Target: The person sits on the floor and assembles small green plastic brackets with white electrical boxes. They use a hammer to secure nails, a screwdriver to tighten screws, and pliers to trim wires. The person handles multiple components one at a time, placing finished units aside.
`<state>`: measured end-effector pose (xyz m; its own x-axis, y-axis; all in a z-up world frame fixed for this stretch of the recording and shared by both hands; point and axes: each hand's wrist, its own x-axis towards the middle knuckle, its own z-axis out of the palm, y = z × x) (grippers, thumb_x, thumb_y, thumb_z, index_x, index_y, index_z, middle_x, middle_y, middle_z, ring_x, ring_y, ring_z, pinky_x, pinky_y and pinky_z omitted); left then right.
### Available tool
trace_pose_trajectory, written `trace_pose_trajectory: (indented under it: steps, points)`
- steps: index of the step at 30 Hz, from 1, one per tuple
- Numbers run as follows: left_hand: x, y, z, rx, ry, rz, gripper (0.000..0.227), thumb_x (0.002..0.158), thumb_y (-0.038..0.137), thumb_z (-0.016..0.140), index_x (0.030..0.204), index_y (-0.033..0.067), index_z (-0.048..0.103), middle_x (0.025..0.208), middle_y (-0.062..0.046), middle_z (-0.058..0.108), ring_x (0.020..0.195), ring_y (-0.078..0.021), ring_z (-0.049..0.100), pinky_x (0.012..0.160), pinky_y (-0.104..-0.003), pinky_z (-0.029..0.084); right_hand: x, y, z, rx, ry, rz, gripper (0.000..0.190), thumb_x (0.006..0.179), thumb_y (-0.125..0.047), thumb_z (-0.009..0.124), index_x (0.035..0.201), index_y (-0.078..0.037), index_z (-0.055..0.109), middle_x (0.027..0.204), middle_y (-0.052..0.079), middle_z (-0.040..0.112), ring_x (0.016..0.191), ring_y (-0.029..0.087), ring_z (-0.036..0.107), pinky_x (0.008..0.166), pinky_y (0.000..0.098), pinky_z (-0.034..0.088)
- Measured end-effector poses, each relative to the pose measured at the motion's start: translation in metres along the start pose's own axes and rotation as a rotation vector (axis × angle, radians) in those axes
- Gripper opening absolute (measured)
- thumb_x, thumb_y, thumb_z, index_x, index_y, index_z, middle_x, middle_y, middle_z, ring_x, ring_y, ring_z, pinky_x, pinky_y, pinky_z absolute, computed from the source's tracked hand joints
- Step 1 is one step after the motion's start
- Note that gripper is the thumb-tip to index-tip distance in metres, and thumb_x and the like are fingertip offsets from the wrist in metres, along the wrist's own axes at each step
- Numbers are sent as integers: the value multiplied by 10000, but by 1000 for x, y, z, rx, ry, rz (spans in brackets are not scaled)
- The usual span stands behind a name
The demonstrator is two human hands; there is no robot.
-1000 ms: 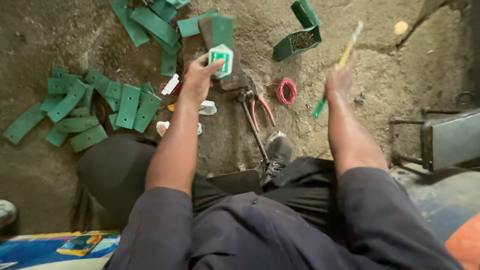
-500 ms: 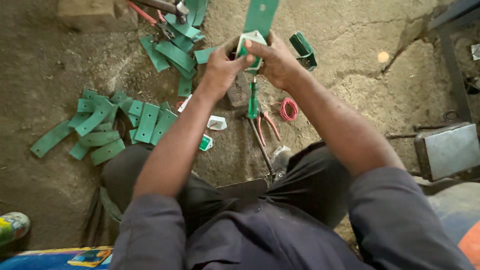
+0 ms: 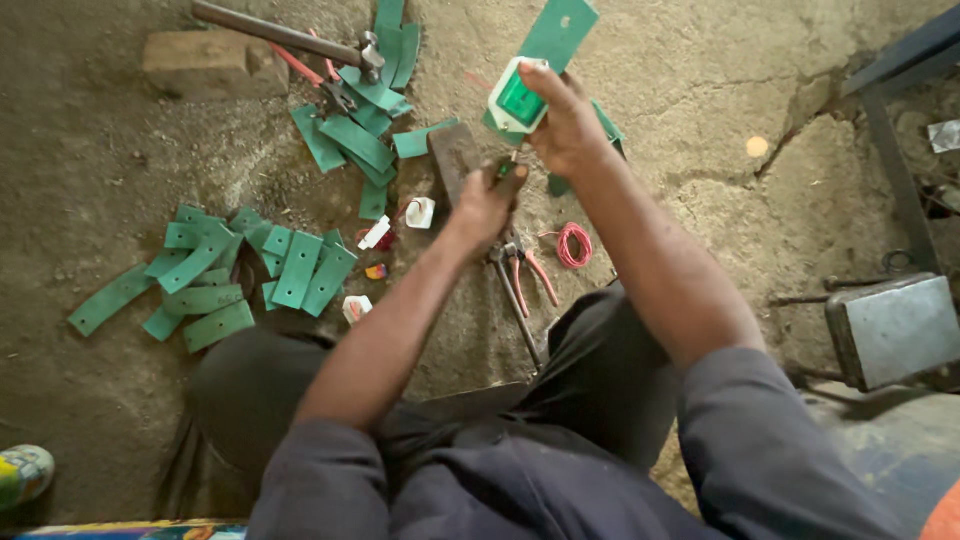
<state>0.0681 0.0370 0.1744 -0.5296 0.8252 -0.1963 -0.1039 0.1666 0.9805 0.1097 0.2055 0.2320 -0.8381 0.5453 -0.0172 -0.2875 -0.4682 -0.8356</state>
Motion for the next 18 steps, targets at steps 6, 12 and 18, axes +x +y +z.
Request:
trace_pose_trajectory:
  steps: [6, 12, 18]
  points:
    - [-2, -2, -88, 678, 427, 242, 406, 977, 360, 771, 1223, 58, 658, 1085, -215, 732, 938, -361, 705, 797, -468, 541, 15, -34, -43, -356, 225, -147, 491, 797, -167, 840, 1189, -37, 575, 968, 70, 702, 850, 194, 742, 761, 431, 650]
    - [-72, 50, -105, 766, 524, 461, 390, 919, 309, 800, 1218, 76, 707, 983, -165, 740, 860, -370, 718, 758, -460, 552, 24, -38, -69, -896, 402, -446, 485, 801, -167, 892, 1156, -22, 595, 947, 56, 722, 827, 145, 728, 710, 298, 626]
    - [-104, 102, -64, 860, 370, 640, 349, 931, 318, 799, 1196, 97, 748, 1030, -126, 764, 842, -307, 720, 718, -394, 556, 21, -48, -81, -958, 416, -620, 565, 849, -162, 924, 1245, -43, 540, 1067, 68, 699, 940, 156, 729, 788, 301, 654]
